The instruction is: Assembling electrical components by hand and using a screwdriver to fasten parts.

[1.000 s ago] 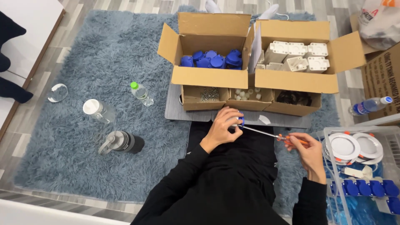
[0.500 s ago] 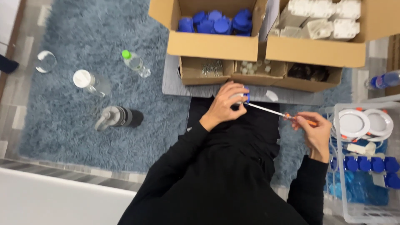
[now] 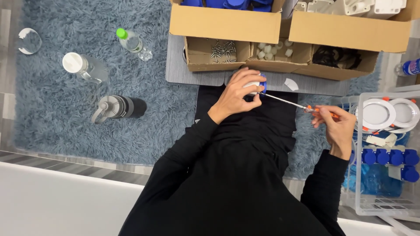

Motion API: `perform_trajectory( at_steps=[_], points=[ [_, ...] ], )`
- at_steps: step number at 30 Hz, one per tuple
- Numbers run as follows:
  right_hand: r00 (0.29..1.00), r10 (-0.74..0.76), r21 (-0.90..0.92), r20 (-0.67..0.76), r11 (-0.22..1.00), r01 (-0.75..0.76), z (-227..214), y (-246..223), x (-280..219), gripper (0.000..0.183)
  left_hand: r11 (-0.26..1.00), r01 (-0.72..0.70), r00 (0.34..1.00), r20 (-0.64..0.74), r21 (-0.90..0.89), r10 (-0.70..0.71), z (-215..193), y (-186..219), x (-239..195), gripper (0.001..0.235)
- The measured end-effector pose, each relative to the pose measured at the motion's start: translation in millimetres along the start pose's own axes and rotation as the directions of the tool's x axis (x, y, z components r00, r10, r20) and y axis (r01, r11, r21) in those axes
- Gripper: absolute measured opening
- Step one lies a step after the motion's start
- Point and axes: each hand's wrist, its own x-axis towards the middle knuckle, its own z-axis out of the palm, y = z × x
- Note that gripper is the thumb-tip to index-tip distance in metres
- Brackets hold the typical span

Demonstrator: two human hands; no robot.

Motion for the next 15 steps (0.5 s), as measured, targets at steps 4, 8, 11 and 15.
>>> perform_trajectory(
  at_steps=[4, 8, 11, 15],
  points=[
    [1.0, -0.021, 0.0, 0.001, 1.0, 0.021, -4, 1, -2, 0.015, 1.0, 0.007, 1.0, -0.009, 0.002, -0.007, 1, 0, -1, 0.022],
    [0.997, -0.079, -0.02, 0.009, 0.997, 0.079, -10, 5, -2, 0.023, 1.0, 0.015, 1.0, -0.008, 0.007, -0.015, 2, -1, -1, 0.021],
    [0.996, -0.093, -0.044, -0.012, 0.995, 0.093, -12, 3, -2, 0.026, 1.0, 0.017, 1.0, -0.012, 0.011, -0.017, 4, -1, -1, 0.019],
    [0.993, -0.117, -0.075, -0.027, 0.991, 0.114, -15, 4, -2, 0.028, 1.0, 0.003, 1.0, -0.009, 0.009, -0.003, 3, -2, -1, 0.019]
  ],
)
